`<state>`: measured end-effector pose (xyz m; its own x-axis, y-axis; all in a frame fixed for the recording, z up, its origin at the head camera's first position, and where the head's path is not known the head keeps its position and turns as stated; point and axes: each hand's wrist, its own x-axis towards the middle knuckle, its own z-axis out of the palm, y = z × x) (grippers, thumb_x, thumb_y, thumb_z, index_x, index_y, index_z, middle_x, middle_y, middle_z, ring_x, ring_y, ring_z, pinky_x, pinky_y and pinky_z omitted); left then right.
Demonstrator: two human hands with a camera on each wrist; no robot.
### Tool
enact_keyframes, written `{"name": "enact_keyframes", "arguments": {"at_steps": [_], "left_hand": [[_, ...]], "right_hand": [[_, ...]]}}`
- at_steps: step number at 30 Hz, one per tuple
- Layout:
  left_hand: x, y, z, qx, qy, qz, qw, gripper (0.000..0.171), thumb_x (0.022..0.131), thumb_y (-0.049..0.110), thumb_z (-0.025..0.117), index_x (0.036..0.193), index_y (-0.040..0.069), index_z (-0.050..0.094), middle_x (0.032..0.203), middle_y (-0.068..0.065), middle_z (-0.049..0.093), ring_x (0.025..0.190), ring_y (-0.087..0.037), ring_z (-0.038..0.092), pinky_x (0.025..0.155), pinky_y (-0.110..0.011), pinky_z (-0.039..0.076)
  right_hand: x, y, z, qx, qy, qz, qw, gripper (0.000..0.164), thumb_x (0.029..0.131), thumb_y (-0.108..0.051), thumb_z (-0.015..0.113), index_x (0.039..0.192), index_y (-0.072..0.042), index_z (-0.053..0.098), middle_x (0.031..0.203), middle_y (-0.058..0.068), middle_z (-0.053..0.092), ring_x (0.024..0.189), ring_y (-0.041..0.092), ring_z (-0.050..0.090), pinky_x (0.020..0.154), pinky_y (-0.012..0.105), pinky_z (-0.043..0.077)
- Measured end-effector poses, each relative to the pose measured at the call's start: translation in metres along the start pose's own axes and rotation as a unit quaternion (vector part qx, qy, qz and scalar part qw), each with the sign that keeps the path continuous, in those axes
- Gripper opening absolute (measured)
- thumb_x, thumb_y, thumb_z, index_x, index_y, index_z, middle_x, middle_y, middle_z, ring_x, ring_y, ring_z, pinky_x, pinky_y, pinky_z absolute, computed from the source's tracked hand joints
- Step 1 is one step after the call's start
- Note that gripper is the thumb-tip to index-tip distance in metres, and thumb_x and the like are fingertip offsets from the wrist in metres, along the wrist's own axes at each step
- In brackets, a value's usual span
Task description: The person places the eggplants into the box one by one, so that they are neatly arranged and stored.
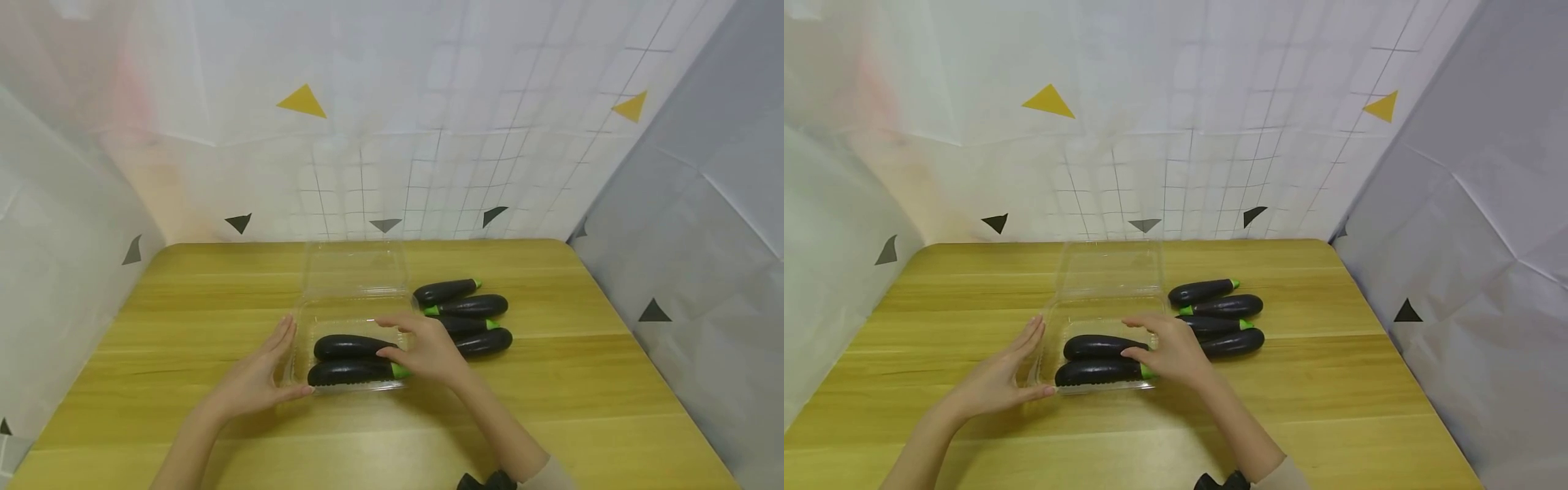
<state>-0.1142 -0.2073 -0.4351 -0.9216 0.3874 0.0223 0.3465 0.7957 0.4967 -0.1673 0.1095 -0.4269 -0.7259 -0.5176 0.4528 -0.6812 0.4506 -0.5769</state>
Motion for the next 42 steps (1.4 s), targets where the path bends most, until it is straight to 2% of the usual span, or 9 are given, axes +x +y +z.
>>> {"name": "enact_keyframes", "arguments": {"at_steps": [7, 11, 17, 19, 22, 28, 34, 40, 42], "left_hand": [[0.000, -0.001, 0.001, 0.002, -0.001, -0.002, 1.0000, 0.115, 0.076, 0.071, 0.063, 0.155, 0.007, 0.009, 0.160, -0.014, 0.003, 0.138, -0.040, 0.026, 0.100, -0.056, 0.040], [0.000, -0.001, 0.001, 0.000, 0.000, -0.002, 1.0000, 0.115, 0.076, 0.070, 0.064, 0.155, 0.007, 0.010, 0.160, -0.015, 0.003, 0.138, -0.041, 0.027, 0.099, -0.056, 0.042], [0.000, 0.001, -0.002, -0.005, -0.001, -0.001, 1.0000, 0.114, 0.077, 0.065, 0.068, 0.154, 0.005, 0.010, 0.160, -0.015, 0.003, 0.139, -0.041, 0.025, 0.100, -0.057, 0.040], [0.000, 0.001, -0.002, -0.001, -0.001, -0.002, 1.0000, 0.114, 0.077, 0.066, 0.067, 0.154, 0.006, 0.010, 0.160, -0.015, 0.003, 0.138, -0.041, 0.026, 0.099, -0.057, 0.041], [0.000, 0.000, -0.001, 0.002, 0.000, -0.002, 1.0000, 0.114, 0.076, 0.067, 0.066, 0.155, 0.006, 0.010, 0.160, -0.015, 0.004, 0.137, -0.041, 0.028, 0.098, -0.056, 0.042], [0.000, 0.001, -0.001, 0.003, -0.002, -0.003, 1.0000, 0.114, 0.076, 0.068, 0.066, 0.155, 0.006, 0.010, 0.160, -0.015, 0.004, 0.139, -0.040, 0.025, 0.100, -0.056, 0.040], [0.000, 0.001, -0.001, 0.002, -0.003, -0.003, 1.0000, 0.114, 0.077, 0.067, 0.066, 0.155, 0.006, 0.010, 0.160, -0.016, 0.004, 0.138, -0.041, 0.027, 0.099, -0.057, 0.040], [0.000, 0.001, -0.002, -0.002, -0.004, -0.001, 1.0000, 0.115, 0.076, 0.069, 0.064, 0.154, 0.005, 0.010, 0.160, -0.016, 0.003, 0.139, -0.040, 0.023, 0.102, -0.057, 0.038], [0.000, 0.001, -0.002, -0.004, -0.005, -0.002, 1.0000, 0.115, 0.076, 0.069, 0.064, 0.155, 0.006, 0.010, 0.160, -0.015, 0.002, 0.140, -0.039, 0.022, 0.103, -0.057, 0.037]], "right_hand": [[-0.014, 0.007, -0.018, 0.095, 0.033, 0.018, 0.995, 0.042, 0.076, -0.015, 0.083, 0.115, -0.012, 0.069, 0.110, -0.003, 0.069, 0.102, 0.014, 0.065, 0.084, 0.037, 0.056], [-0.022, 0.014, -0.030, 0.116, 0.046, 0.012, 0.992, 0.047, 0.072, -0.004, 0.084, 0.116, -0.007, 0.068, 0.109, 0.003, 0.069, 0.101, 0.019, 0.065, 0.083, 0.042, 0.055], [-0.028, -0.002, -0.059, 0.132, 0.045, 0.023, 0.990, 0.050, 0.067, 0.008, 0.083, 0.113, 0.004, 0.065, 0.107, 0.017, 0.068, 0.097, 0.035, 0.065, 0.082, 0.049, 0.054], [-0.030, -0.005, -0.065, 0.132, 0.047, 0.025, 0.990, 0.051, 0.066, 0.009, 0.083, 0.113, 0.006, 0.064, 0.105, 0.021, 0.067, 0.096, 0.034, 0.065, 0.081, 0.050, 0.054], [-0.034, -0.001, -0.069, 0.125, 0.057, 0.020, 0.990, 0.052, 0.065, 0.011, 0.083, 0.113, 0.007, 0.063, 0.105, 0.023, 0.066, 0.098, 0.025, 0.065, 0.080, 0.049, 0.054], [-0.038, 0.001, -0.077, 0.131, 0.064, 0.036, 0.989, 0.053, 0.066, 0.010, 0.083, 0.115, 0.006, 0.064, 0.106, 0.018, 0.066, 0.102, 0.014, 0.064, 0.085, 0.040, 0.055], [-0.041, 0.002, -0.082, 0.126, 0.051, 0.039, 0.990, 0.052, 0.068, 0.008, 0.083, 0.116, 0.005, 0.064, 0.109, 0.015, 0.067, 0.103, 0.021, 0.064, 0.087, 0.038, 0.054], [-0.044, 0.007, -0.086, 0.090, 0.056, 0.029, 0.994, 0.053, 0.067, 0.007, 0.084, 0.116, 0.003, 0.065, 0.108, 0.013, 0.067, 0.102, 0.026, 0.064, 0.087, 0.036, 0.054], [-0.046, 0.008, -0.088, 0.076, 0.056, 0.025, 0.995, 0.052, 0.067, 0.007, 0.084, 0.116, 0.002, 0.065, 0.108, 0.014, 0.067, 0.101, 0.027, 0.063, 0.087, 0.039, 0.053]]}}
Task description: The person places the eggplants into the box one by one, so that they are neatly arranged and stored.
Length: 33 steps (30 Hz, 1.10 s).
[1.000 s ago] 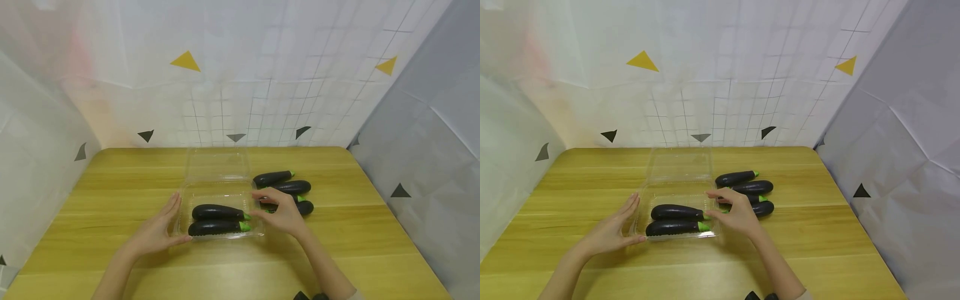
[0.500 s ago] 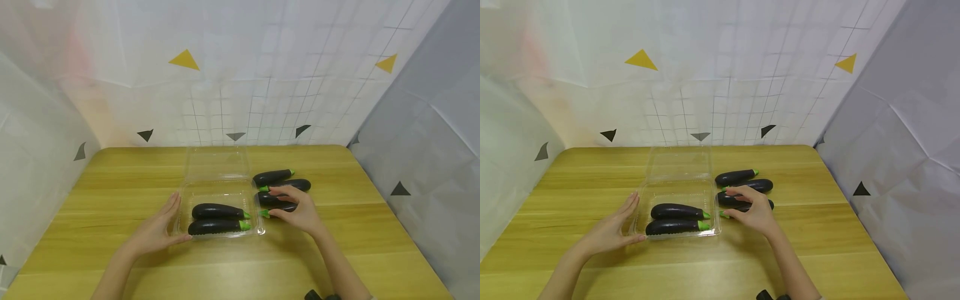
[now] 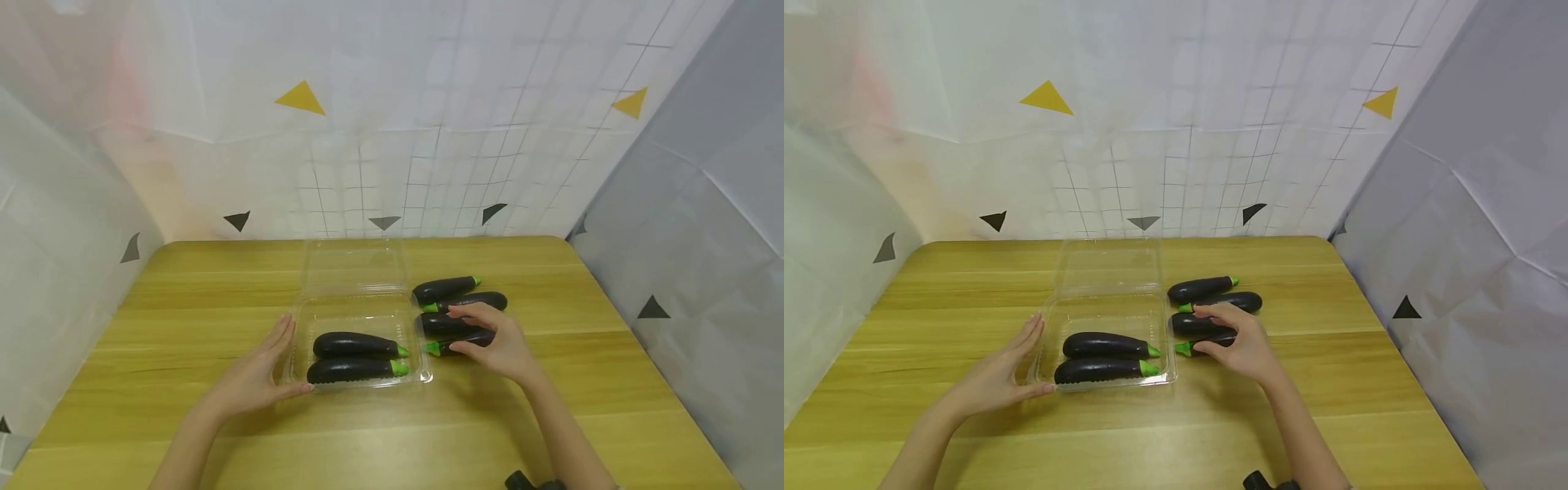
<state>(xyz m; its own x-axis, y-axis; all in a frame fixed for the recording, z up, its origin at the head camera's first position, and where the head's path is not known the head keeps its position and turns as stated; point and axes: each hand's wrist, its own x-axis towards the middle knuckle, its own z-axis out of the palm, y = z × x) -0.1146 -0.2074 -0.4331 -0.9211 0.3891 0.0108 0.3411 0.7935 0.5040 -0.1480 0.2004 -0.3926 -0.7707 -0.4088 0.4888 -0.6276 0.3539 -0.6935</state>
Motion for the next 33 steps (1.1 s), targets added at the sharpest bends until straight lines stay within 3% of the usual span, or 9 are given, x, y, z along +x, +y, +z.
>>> {"name": "enact_keyframes", "arguments": {"at_steps": [2, 5, 10, 13, 19, 33], "left_hand": [[0.000, 0.000, 0.000, -0.001, -0.001, -0.001, 1.0000, 0.115, 0.076, 0.069, 0.064, 0.154, 0.006, 0.009, 0.160, -0.014, 0.002, 0.140, -0.039, 0.022, 0.103, -0.057, 0.036], [0.000, 0.000, 0.000, -0.001, -0.003, -0.001, 1.0000, 0.115, 0.076, 0.069, 0.064, 0.154, 0.005, 0.009, 0.160, -0.014, 0.002, 0.140, -0.040, 0.022, 0.104, -0.057, 0.035], [0.001, 0.001, 0.000, -0.001, -0.003, -0.002, 1.0000, 0.115, 0.076, 0.069, 0.064, 0.154, 0.005, 0.010, 0.160, -0.015, 0.002, 0.140, -0.039, 0.021, 0.104, -0.057, 0.035], [0.001, 0.001, 0.000, 0.000, -0.003, -0.004, 1.0000, 0.115, 0.076, 0.070, 0.064, 0.155, 0.006, 0.009, 0.160, -0.014, 0.002, 0.140, -0.039, 0.022, 0.104, -0.058, 0.035], [0.001, 0.001, 0.000, 0.000, -0.003, -0.003, 1.0000, 0.115, 0.076, 0.069, 0.065, 0.154, 0.005, 0.010, 0.160, -0.014, 0.002, 0.140, -0.040, 0.022, 0.104, -0.058, 0.034], [0.000, -0.001, 0.003, -0.009, -0.001, 0.004, 0.9999, 0.115, 0.076, 0.069, 0.064, 0.154, 0.004, 0.010, 0.160, -0.014, 0.001, 0.140, -0.042, 0.022, 0.104, -0.059, 0.034]], "right_hand": [[-0.001, 0.001, -0.002, -0.008, -0.002, -0.005, 1.000, 0.052, 0.067, 0.007, 0.083, 0.116, 0.002, 0.065, 0.108, 0.016, 0.067, 0.101, 0.029, 0.063, 0.086, 0.043, 0.052], [-0.003, 0.004, -0.006, -0.021, 0.000, -0.008, 1.000, 0.051, 0.067, 0.006, 0.084, 0.114, 0.002, 0.066, 0.108, 0.017, 0.068, 0.101, 0.026, 0.063, 0.086, 0.040, 0.053], [-0.003, 0.007, -0.015, -0.046, 0.005, -0.005, 0.999, 0.051, 0.065, 0.005, 0.085, 0.113, 0.001, 0.067, 0.107, 0.014, 0.069, 0.101, 0.010, 0.062, 0.088, 0.021, 0.051], [-0.003, 0.008, -0.019, -0.058, -0.002, 0.003, 0.998, 0.052, 0.066, 0.004, 0.085, 0.114, 0.000, 0.067, 0.109, 0.013, 0.068, 0.101, 0.013, 0.062, 0.089, 0.015, 0.047], [-0.006, 0.006, -0.023, -0.090, -0.006, 0.021, 0.996, 0.047, 0.067, 0.000, 0.086, 0.111, -0.004, 0.069, 0.109, 0.010, 0.068, 0.100, 0.025, 0.062, 0.089, 0.020, 0.050], [-0.013, 0.003, -0.025, -0.096, -0.005, 0.033, 0.995, 0.047, 0.067, 0.001, 0.085, 0.111, -0.003, 0.069, 0.110, 0.008, 0.068, 0.103, 0.025, 0.063, 0.093, 0.017, 0.046]]}}
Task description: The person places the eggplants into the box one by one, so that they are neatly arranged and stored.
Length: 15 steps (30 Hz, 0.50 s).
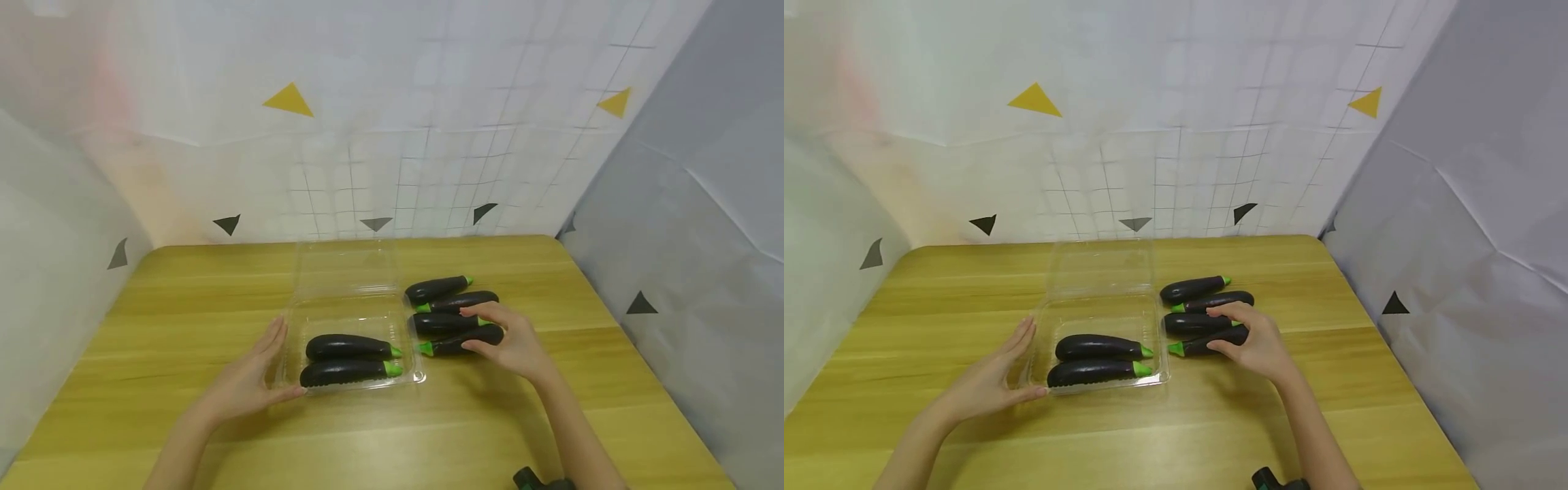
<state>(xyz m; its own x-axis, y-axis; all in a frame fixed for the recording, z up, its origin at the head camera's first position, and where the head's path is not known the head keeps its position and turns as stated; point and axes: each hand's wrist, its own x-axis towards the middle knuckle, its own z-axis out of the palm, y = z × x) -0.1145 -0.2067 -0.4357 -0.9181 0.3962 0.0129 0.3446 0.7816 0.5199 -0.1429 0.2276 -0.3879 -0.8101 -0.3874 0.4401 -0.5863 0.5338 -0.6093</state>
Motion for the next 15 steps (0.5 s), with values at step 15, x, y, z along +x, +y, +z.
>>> {"name": "enact_keyframes", "arguments": {"at_steps": [15], "left_hand": [[-0.0013, 0.0009, -0.0007, -0.002, -0.003, -0.008, 1.0000, 0.114, 0.077, 0.069, 0.064, 0.155, 0.007, 0.008, 0.160, -0.012, -0.001, 0.139, -0.043, 0.023, 0.103, -0.060, 0.033]], "right_hand": [[-0.0002, 0.0029, 0.0028, -0.006, 0.012, -0.010, 1.000, 0.047, 0.066, 0.002, 0.086, 0.110, -0.002, 0.069, 0.109, 0.011, 0.069, 0.103, 0.025, 0.063, 0.091, 0.018, 0.047]]}}
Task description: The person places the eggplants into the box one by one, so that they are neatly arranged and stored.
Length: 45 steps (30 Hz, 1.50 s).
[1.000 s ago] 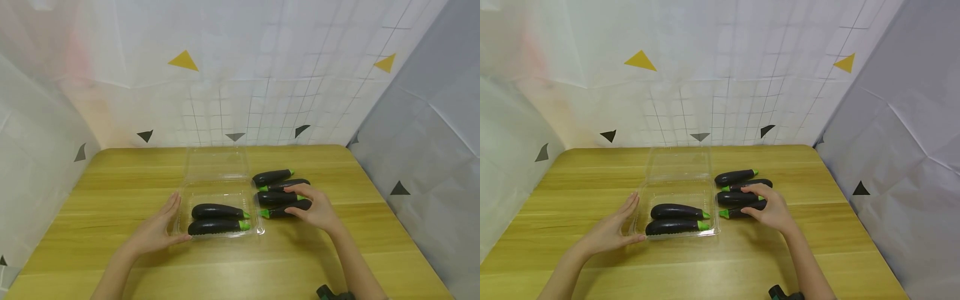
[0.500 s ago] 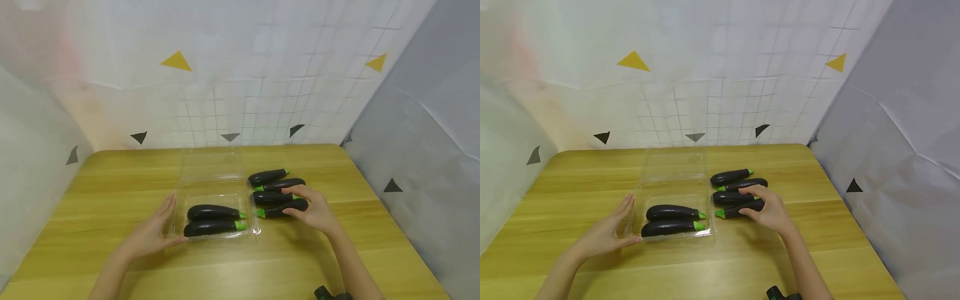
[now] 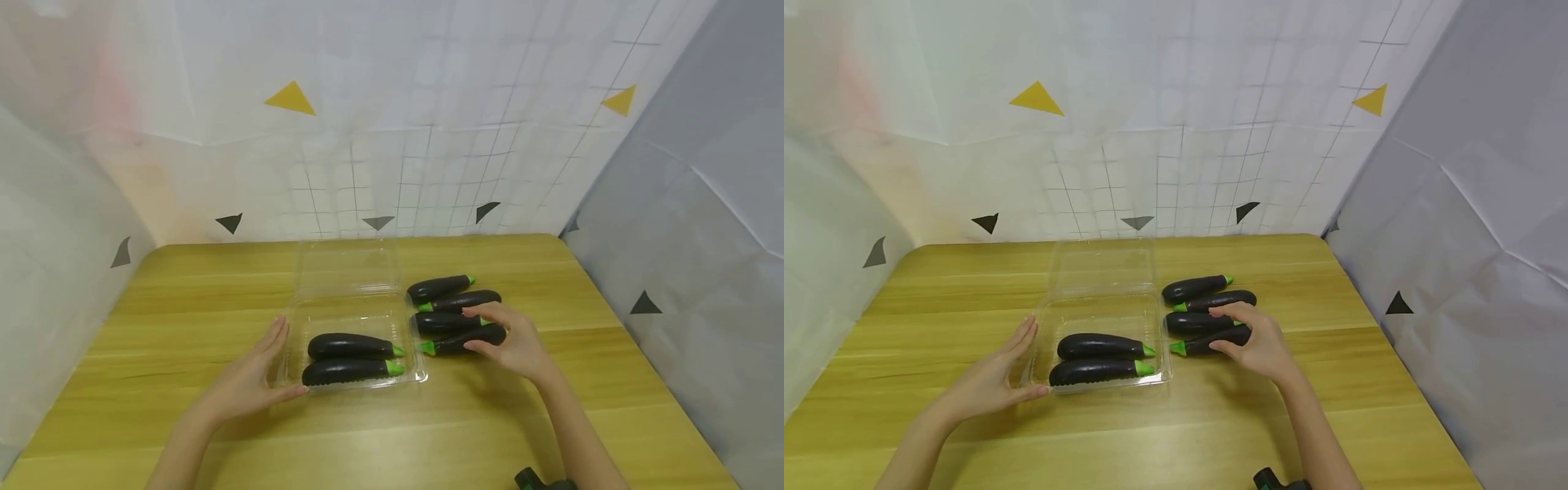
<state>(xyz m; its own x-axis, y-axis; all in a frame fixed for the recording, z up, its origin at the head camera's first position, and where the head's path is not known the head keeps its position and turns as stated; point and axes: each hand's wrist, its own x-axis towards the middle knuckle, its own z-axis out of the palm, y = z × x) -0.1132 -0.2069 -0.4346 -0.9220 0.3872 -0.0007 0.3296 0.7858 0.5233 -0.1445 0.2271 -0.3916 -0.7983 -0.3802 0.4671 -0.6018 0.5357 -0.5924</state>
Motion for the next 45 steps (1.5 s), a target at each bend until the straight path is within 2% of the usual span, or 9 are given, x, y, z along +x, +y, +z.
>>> {"name": "enact_keyframes", "arguments": {"at_steps": [7, 12, 15, 20, 24, 29, 34, 39, 45], "left_hand": [[0.000, 0.000, 0.000, 0.002, 0.002, 0.001, 1.0000, 0.114, 0.077, 0.068, 0.064, 0.155, 0.006, 0.008, 0.160, -0.012, -0.002, 0.138, -0.043, 0.024, 0.103, -0.059, 0.034], [0.000, 0.001, 0.000, 0.003, 0.002, -0.001, 1.0000, 0.115, 0.076, 0.070, 0.063, 0.155, 0.006, 0.009, 0.160, -0.011, -0.001, 0.137, -0.043, 0.025, 0.101, -0.059, 0.037], [0.000, 0.001, 0.000, 0.002, 0.002, -0.003, 1.0000, 0.115, 0.076, 0.070, 0.063, 0.155, 0.006, 0.009, 0.160, -0.011, -0.001, 0.137, -0.044, 0.026, 0.101, -0.060, 0.037], [0.000, 0.000, 0.001, 0.004, 0.003, -0.004, 1.0000, 0.115, 0.076, 0.071, 0.062, 0.155, 0.007, 0.009, 0.160, -0.010, -0.001, 0.136, -0.044, 0.028, 0.099, -0.059, 0.040], [0.000, 0.000, 0.001, 0.004, 0.003, -0.004, 1.0000, 0.115, 0.076, 0.072, 0.062, 0.155, 0.008, 0.009, 0.160, -0.010, -0.001, 0.137, -0.044, 0.027, 0.100, -0.059, 0.039], [0.000, -0.001, 0.001, 0.001, 0.001, -0.006, 1.0000, 0.115, 0.075, 0.072, 0.061, 0.155, 0.008, 0.008, 0.160, -0.009, -0.002, 0.138, -0.043, 0.025, 0.102, -0.059, 0.036], [0.000, 0.000, 0.001, -0.002, -0.002, -0.009, 1.0000, 0.115, 0.075, 0.072, 0.061, 0.155, 0.010, 0.008, 0.160, -0.008, -0.003, 0.137, -0.044, 0.026, 0.101, -0.060, 0.036], [0.000, 0.000, 0.000, 0.001, -0.001, -0.008, 1.0000, 0.115, 0.076, 0.071, 0.062, 0.155, 0.009, 0.007, 0.160, -0.010, -0.002, 0.136, -0.045, 0.028, 0.097, -0.059, 0.041], [0.000, 0.000, 0.000, 0.005, -0.002, -0.009, 0.9999, 0.115, 0.076, 0.072, 0.061, 0.155, 0.010, 0.007, 0.160, -0.010, -0.002, 0.134, -0.046, 0.030, 0.094, -0.059, 0.044]], "right_hand": [[0.000, -0.004, 0.000, -0.005, -0.006, 0.012, 1.000, 0.046, 0.067, 0.001, 0.086, 0.110, -0.002, 0.069, 0.109, 0.009, 0.069, 0.103, 0.023, 0.063, 0.091, 0.020, 0.048], [0.001, -0.002, -0.001, -0.004, -0.008, 0.012, 1.000, 0.046, 0.066, 0.003, 0.085, 0.109, -0.001, 0.069, 0.109, 0.011, 0.069, 0.101, 0.027, 0.063, 0.087, 0.040, 0.053], [-0.001, 0.007, 0.000, -0.003, -0.009, 0.014, 1.000, 0.046, 0.066, 0.003, 0.086, 0.109, -0.002, 0.069, 0.108, 0.009, 0.069, 0.101, 0.027, 0.063, 0.086, 0.047, 0.053], [-0.007, 0.033, 0.005, -0.010, -0.012, 0.026, 1.000, 0.048, 0.066, -0.006, 0.088, 0.111, -0.011, 0.070, 0.109, 0.001, 0.068, 0.103, 0.020, 0.063, 0.088, 0.037, 0.053], [-0.010, 0.044, 0.006, -0.008, -0.015, 0.020, 1.000, 0.049, 0.068, -0.014, 0.088, 0.114, -0.016, 0.069, 0.111, 0.000, 0.068, 0.105, 0.015, 0.062, 0.088, 0.038, 0.053], [-0.012, 0.052, 0.006, 0.005, -0.017, 0.019, 1.000, 0.047, 0.071, -0.016, 0.087, 0.114, -0.013, 0.069, 0.111, 0.004, 0.068, 0.105, 0.018, 0.062, 0.089, 0.043, 0.052], [-0.015, 0.060, 0.006, 0.005, -0.029, 0.049, 0.998, 0.045, 0.071, -0.016, 0.087, 0.113, -0.008, 0.069, 0.112, 0.000, 0.068, 0.104, 0.022, 0.062, 0.090, 0.047, 0.051], [-0.019, 0.065, 0.008, -0.004, -0.038, 0.072, 0.997, 0.046, 0.071, -0.015, 0.087, 0.114, -0.010, 0.070, 0.114, -0.004, 0.067, 0.110, 0.020, 0.060, 0.092, 0.049, 0.049], [-0.021, 0.071, 0.009, -0.011, -0.038, 0.071, 0.997, 0.047, 0.070, -0.013, 0.087, 0.114, -0.011, 0.070, 0.114, -0.002, 0.067, 0.111, 0.022, 0.059, 0.093, 0.049, 0.048]]}}
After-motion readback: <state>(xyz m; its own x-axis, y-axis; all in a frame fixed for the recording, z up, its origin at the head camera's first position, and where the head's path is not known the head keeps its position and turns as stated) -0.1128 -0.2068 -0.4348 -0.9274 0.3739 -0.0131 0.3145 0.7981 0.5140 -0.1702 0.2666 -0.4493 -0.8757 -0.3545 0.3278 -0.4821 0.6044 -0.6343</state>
